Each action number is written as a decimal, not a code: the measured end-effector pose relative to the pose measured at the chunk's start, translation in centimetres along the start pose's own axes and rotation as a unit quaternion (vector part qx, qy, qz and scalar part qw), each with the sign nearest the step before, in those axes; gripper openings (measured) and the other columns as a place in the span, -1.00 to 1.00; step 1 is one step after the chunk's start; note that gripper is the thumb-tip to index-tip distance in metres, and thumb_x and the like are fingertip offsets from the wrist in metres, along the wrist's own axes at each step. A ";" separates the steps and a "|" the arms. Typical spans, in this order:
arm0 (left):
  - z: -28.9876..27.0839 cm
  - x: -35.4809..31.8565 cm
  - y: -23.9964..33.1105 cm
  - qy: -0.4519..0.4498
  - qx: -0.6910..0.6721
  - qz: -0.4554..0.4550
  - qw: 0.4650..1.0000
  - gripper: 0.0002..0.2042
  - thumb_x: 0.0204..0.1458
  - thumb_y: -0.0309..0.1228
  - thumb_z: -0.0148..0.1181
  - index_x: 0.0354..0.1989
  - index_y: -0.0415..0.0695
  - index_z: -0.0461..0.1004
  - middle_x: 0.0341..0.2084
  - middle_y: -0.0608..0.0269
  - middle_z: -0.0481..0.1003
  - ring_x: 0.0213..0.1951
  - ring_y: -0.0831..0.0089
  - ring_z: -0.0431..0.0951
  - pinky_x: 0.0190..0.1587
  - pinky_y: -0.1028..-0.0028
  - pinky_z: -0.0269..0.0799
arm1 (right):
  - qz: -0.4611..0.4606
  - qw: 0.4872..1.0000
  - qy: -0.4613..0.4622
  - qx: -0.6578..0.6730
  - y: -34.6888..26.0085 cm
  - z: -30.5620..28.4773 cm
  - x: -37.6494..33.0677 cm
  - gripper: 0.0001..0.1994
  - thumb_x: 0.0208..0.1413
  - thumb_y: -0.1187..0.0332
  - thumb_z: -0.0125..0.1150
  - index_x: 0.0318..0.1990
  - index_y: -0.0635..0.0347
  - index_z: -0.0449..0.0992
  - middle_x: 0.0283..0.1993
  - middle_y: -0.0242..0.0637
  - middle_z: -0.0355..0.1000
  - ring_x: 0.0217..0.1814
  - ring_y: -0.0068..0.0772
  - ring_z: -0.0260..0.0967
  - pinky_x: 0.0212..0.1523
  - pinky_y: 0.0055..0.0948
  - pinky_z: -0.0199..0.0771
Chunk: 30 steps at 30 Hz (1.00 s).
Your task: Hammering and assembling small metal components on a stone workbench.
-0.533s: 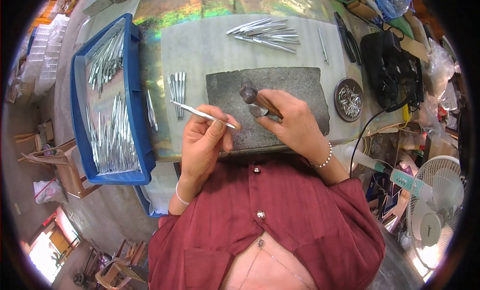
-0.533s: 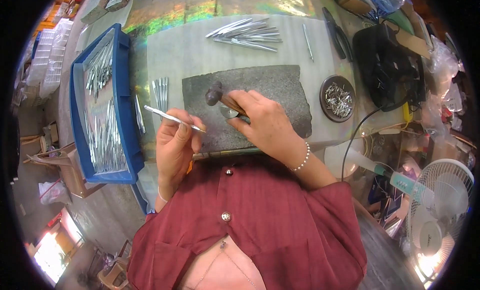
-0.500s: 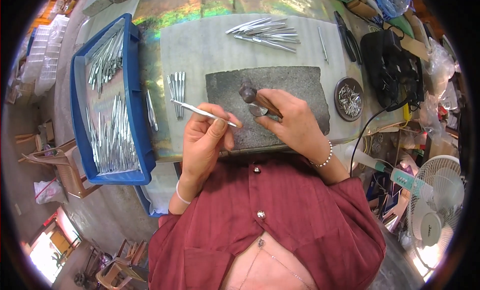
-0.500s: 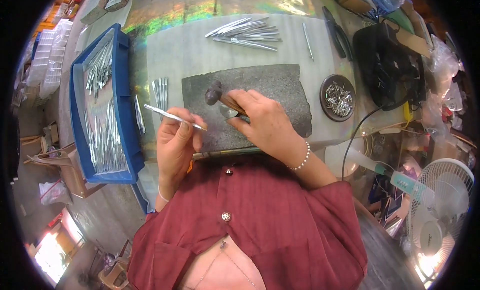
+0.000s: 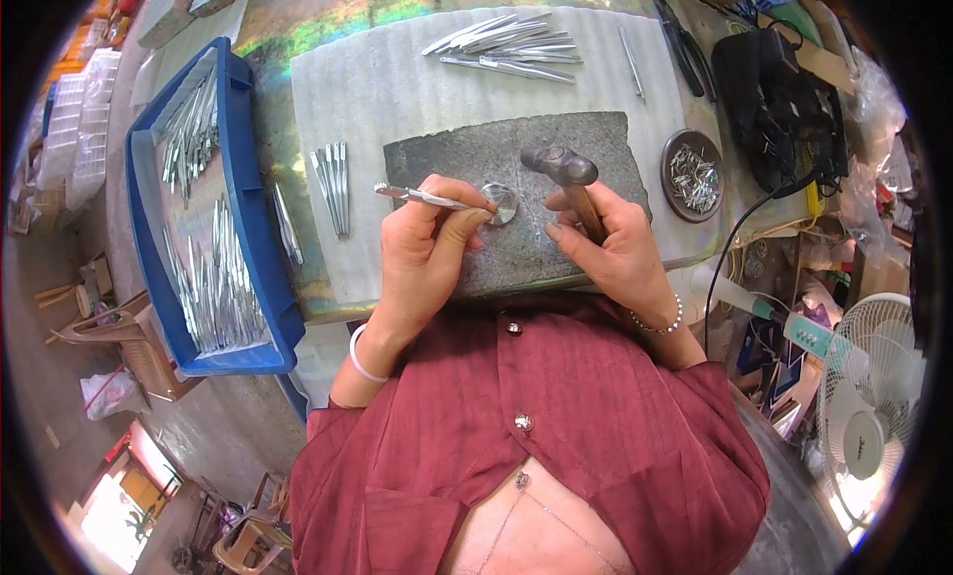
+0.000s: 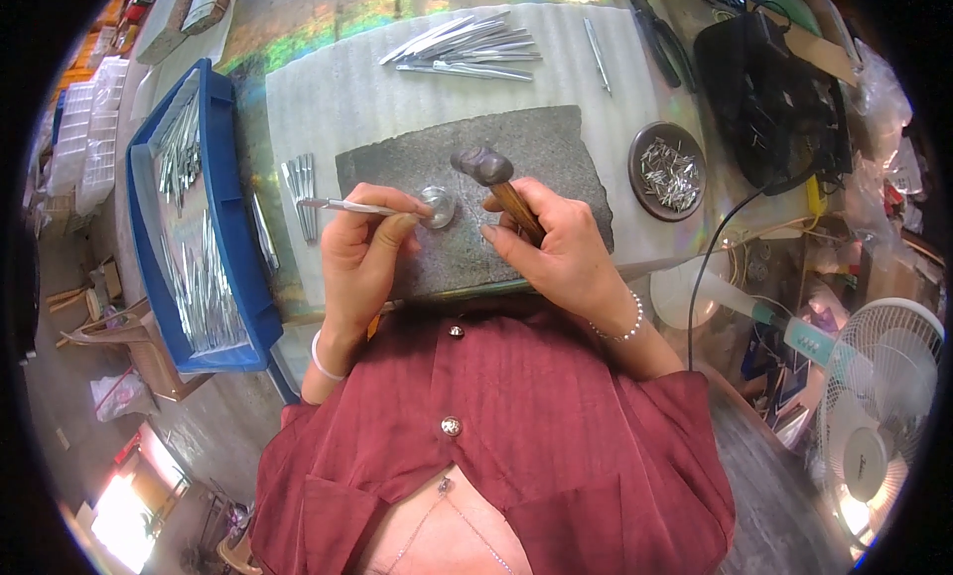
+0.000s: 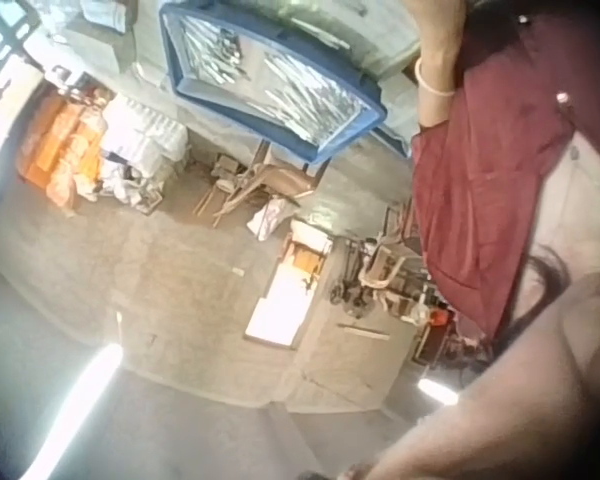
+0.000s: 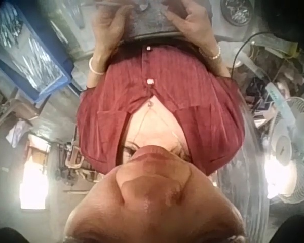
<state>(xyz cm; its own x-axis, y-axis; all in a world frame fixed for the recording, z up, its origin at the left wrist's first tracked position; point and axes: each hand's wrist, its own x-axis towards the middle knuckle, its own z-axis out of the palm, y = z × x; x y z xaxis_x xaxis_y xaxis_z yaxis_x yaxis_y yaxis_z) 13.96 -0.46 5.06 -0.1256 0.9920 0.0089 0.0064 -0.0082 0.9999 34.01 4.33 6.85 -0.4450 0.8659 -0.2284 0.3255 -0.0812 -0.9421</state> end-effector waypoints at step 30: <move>0.4 0.4 0.6 -0.006 0.062 0.008 0.998 -0.98 0.05 -0.66 0.07 -0.39 -0.30 0.39 -0.48 0.25 0.45 -0.51 0.57 0.47 -0.45 0.61 0.40 | -0.018 0.999 -0.010 -0.030 0.0 -0.2 0.3 -0.79 -0.03 0.42 0.25 -0.24 0.30 0.44 -0.56 -0.27 0.37 -0.53 -0.56 0.32 -0.44 -0.53 0.34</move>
<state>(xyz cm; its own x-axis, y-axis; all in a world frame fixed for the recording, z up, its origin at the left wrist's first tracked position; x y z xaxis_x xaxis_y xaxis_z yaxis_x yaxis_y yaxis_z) 14.28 -0.04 5.63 -0.1127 0.9933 0.0243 0.1320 -0.0093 0.9912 34.04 4.69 6.85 -0.4740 0.8577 -0.1993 0.3573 -0.0195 -0.9338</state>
